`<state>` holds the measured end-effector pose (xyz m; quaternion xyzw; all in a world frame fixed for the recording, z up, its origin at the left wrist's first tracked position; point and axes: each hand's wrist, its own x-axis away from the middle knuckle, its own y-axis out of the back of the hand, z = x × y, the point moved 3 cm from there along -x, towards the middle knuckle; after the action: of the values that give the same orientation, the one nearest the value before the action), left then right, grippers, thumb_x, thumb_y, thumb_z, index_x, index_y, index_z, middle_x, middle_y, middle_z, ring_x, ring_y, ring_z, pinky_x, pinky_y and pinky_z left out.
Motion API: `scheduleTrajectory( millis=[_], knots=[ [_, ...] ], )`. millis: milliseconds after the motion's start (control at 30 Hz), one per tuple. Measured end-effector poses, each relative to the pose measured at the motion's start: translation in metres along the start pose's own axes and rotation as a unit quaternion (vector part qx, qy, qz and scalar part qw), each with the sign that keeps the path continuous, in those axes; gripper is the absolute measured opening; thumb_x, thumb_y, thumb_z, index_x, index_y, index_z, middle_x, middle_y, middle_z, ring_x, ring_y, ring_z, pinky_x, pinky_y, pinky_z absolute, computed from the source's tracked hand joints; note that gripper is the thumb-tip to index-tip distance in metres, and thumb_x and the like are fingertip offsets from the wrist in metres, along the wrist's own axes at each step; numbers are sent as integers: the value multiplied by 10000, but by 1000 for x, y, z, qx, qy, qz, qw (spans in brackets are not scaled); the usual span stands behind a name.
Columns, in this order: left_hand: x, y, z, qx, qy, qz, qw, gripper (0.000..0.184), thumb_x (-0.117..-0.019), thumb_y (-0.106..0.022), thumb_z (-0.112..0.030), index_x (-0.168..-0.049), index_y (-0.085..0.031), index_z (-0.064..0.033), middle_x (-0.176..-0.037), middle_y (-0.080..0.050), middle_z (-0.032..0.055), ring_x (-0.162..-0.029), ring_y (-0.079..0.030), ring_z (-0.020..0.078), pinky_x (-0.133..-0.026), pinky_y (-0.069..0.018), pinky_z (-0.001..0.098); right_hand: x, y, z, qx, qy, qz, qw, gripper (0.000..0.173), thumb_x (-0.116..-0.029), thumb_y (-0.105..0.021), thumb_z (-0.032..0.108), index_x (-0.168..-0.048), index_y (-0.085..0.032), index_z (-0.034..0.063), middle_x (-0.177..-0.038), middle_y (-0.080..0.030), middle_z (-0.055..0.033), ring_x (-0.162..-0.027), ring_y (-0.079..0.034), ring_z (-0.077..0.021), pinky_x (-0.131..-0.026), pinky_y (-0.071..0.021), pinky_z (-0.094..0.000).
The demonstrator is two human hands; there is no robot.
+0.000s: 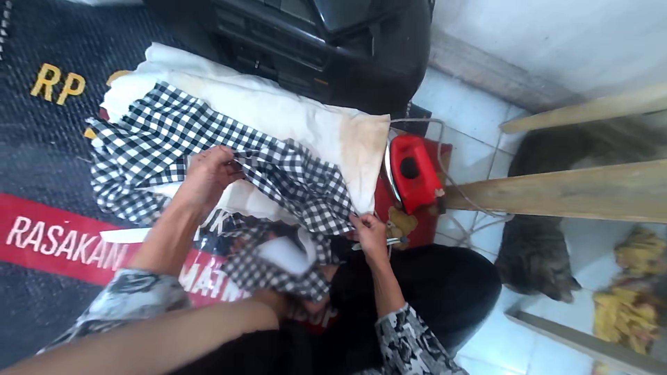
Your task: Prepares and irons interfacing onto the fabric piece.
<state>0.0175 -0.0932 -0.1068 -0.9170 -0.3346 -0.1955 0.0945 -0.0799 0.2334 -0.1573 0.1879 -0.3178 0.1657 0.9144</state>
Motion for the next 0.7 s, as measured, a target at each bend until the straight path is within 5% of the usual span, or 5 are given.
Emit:
scheduleTrajectory(
  millis=[200, 300, 400, 533, 700],
  knots=[
    [-6, 36, 8, 51, 69, -93, 992, 172, -1054, -361, -197, -954, -501, -196, -806, -624, -79, -766, -649, 70, -800, -564, 305, 1, -1, 1, 13, 11, -12, 1000, 209, -1003, -679, 145, -972, -643, -59, -809, -708, -137, -653, -723, -179, -647, -635, -322],
    [-6, 45, 21, 64, 106, -119, 985, 173, -1068, -339, -246, -976, -469, -177, -772, -605, -56, -697, -640, 91, -738, -576, 326, 4, -1, 5, 83, 50, -32, 995, 352, -935, -773, 198, -1161, -622, -25, -851, -702, -130, -678, -710, -185, -671, -623, -353],
    [-2, 38, 29, 34, 116, -87, 989, 316, -1085, -391, -443, -1236, -439, -170, -921, -646, -20, -800, -680, 113, -773, -588, 341, 8, -3, 15, 147, 80, -55, 984, 549, -884, -830, 278, -1310, -593, 24, -1029, -708, -155, -828, -694, -244, -771, -577, -441],
    [-2, 29, 24, -71, 76, -83, 991, 594, -950, -634, -4, -1466, -343, -49, -1235, -584, 102, -970, -644, 115, -816, -574, 314, 3, -7, 20, 183, 92, -56, 977, 261, -1015, -645, 163, -1210, -663, -9, -1024, -711, -185, -837, -707, -271, -794, -583, -452],
    [-15, 86, -21, -156, -2, -211, 965, 616, -908, -614, -18, -1473, -378, -77, -1256, -563, 68, -982, -610, 71, -831, -553, 302, -7, -2, 12, 146, 56, -64, 986, 264, -1074, -545, 176, -1178, -652, -42, -918, -699, -187, -739, -715, -244, -718, -617, -417]
  ],
)
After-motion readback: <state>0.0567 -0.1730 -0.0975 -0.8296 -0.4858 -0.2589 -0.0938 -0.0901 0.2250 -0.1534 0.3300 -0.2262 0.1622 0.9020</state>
